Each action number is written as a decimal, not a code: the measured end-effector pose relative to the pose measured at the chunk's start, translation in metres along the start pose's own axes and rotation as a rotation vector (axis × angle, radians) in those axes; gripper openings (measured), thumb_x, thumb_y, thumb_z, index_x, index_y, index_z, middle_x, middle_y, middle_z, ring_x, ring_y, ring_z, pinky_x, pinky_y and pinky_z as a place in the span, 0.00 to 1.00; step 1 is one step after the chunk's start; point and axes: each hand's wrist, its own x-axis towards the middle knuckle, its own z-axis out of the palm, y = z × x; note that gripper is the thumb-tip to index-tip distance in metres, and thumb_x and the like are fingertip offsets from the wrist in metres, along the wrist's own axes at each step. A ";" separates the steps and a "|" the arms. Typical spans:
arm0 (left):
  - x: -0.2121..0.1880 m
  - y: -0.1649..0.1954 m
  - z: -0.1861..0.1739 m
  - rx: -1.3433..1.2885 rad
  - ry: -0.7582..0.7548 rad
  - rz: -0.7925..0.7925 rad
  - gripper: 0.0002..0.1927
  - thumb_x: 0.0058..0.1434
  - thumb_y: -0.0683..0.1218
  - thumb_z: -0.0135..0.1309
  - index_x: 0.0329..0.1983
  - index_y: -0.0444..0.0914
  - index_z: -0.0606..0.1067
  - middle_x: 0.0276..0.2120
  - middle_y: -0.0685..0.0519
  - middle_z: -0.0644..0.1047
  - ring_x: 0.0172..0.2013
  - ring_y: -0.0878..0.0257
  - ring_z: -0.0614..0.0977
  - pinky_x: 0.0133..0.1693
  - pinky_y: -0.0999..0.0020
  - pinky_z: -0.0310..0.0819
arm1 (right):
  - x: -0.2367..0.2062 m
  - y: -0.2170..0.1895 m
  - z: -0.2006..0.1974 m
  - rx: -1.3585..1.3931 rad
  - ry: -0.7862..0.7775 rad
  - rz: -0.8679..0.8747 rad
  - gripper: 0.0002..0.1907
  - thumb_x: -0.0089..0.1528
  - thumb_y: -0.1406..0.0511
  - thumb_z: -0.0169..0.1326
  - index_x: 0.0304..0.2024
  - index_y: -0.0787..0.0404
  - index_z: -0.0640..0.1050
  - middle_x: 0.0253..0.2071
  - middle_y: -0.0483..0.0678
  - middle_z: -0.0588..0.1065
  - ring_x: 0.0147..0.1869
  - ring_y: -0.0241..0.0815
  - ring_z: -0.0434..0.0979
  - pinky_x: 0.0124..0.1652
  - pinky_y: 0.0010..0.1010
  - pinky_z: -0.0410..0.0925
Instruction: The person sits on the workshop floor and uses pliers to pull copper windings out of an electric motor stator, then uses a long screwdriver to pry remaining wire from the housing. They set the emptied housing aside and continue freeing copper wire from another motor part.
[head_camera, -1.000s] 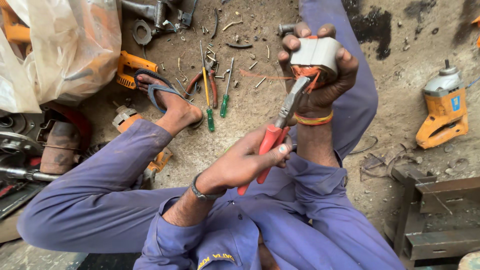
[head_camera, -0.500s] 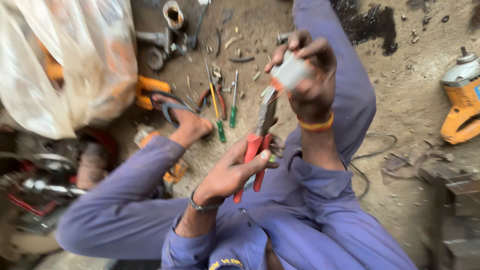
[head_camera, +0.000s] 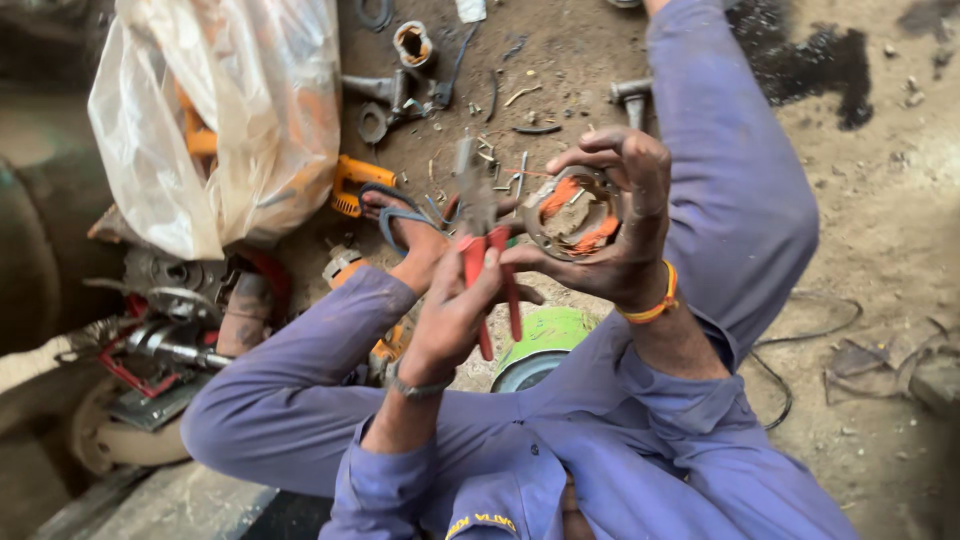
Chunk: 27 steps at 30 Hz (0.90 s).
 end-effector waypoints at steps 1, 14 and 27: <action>0.003 0.001 -0.001 -0.102 -0.046 -0.026 0.26 0.71 0.46 0.42 0.71 0.36 0.56 0.48 0.47 0.79 0.44 0.58 0.84 0.47 0.59 0.83 | -0.001 -0.002 0.004 0.028 -0.014 0.039 0.74 0.45 0.54 0.81 0.80 0.49 0.44 0.67 0.51 0.57 0.59 0.41 0.75 0.54 0.31 0.79; 0.014 0.004 -0.068 0.136 0.054 0.072 0.26 0.70 0.41 0.57 0.70 0.35 0.65 0.41 0.55 0.76 0.34 0.70 0.78 0.37 0.72 0.76 | -0.006 0.029 0.063 0.955 -0.145 0.868 0.46 0.71 0.37 0.43 0.75 0.64 0.58 0.71 0.57 0.62 0.75 0.49 0.65 0.71 0.49 0.63; 0.052 -0.077 -0.134 0.863 0.640 0.035 0.21 0.69 0.47 0.54 0.60 0.34 0.65 0.42 0.35 0.77 0.43 0.38 0.80 0.44 0.47 0.75 | 0.001 0.061 0.078 0.943 0.084 1.242 0.23 0.76 0.56 0.46 0.67 0.63 0.68 0.55 0.62 0.77 0.56 0.60 0.80 0.52 0.51 0.77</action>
